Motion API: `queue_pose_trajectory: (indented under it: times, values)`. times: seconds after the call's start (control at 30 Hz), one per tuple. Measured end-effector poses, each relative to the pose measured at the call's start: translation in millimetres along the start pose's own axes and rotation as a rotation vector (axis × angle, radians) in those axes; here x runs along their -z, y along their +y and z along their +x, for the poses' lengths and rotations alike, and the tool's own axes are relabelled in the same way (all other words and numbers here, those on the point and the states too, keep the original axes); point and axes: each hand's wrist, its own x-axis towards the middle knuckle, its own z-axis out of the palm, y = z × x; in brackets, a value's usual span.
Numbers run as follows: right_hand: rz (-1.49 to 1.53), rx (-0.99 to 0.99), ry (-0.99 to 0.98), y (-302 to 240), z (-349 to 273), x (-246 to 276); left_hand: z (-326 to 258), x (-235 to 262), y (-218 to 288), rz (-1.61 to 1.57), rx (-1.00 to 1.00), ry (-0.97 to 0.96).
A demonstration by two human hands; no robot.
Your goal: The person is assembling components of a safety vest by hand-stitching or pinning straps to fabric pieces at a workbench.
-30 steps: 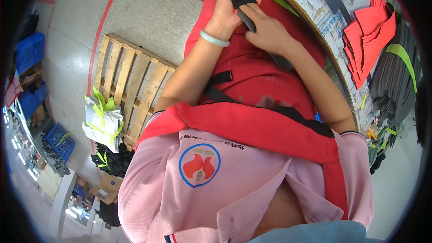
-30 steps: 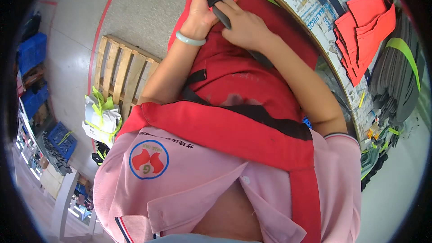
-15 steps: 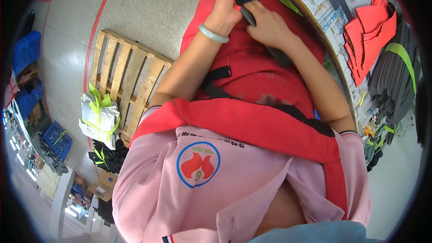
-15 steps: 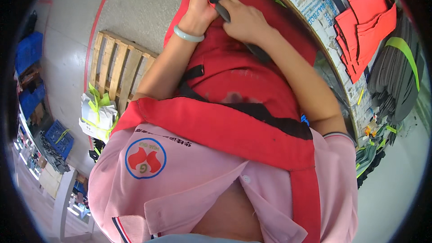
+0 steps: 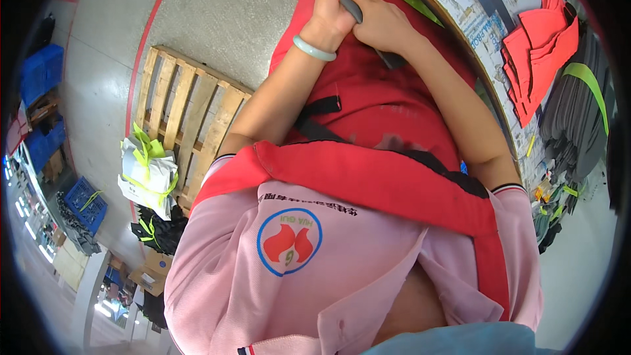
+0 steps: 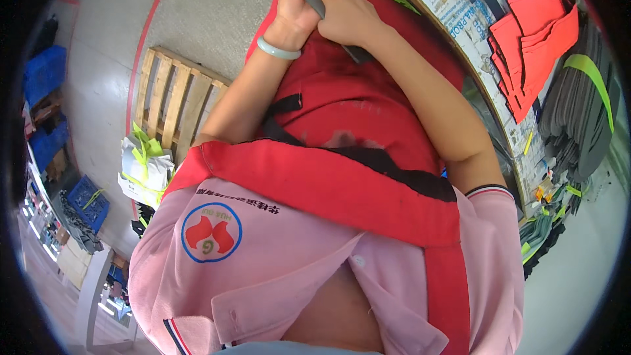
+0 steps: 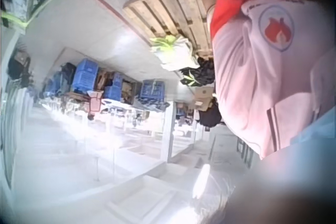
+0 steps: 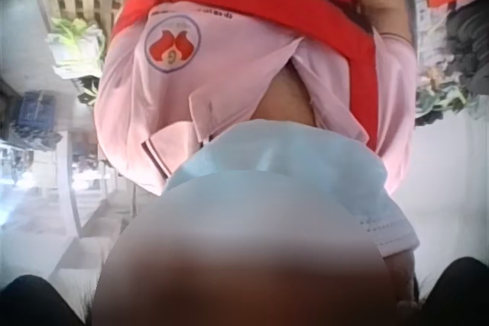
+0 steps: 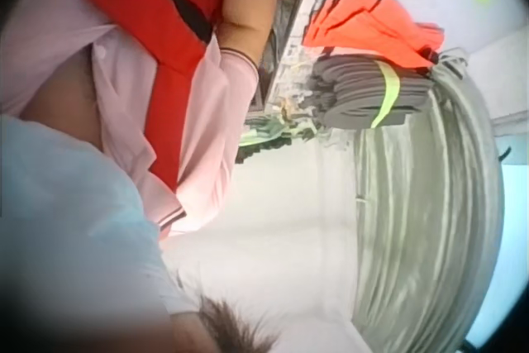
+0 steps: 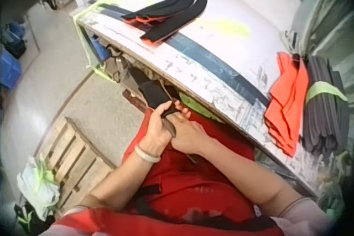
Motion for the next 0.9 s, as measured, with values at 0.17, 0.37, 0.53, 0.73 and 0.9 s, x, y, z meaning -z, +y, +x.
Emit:
queue_pose_trajectory:
  times: [0.17,0.37,0.53,0.73,0.9]
  values:
    - [0.031,-0.055,-0.113,5.2,-30.2,4.4,-13.5,-8.4,2.5,0.07,0.058,0.144]
    - [-0.062,-0.136,-0.212,4.9,1.6,6.2,6.7,-0.8,-3.8,0.156,-0.052,0.121]
    - [0.033,-0.016,-0.104,-0.9,-28.9,6.5,-13.7,-9.5,-0.7,0.121,-0.005,0.123]
    - [-0.062,-0.052,-0.104,-1.6,-11.6,9.2,-0.4,1.8,-1.2,0.119,-0.035,-0.022]
    - [-0.036,-0.047,-0.086,11.9,-20.7,2.1,-17.7,-22.9,-3.3,0.174,0.019,0.125]
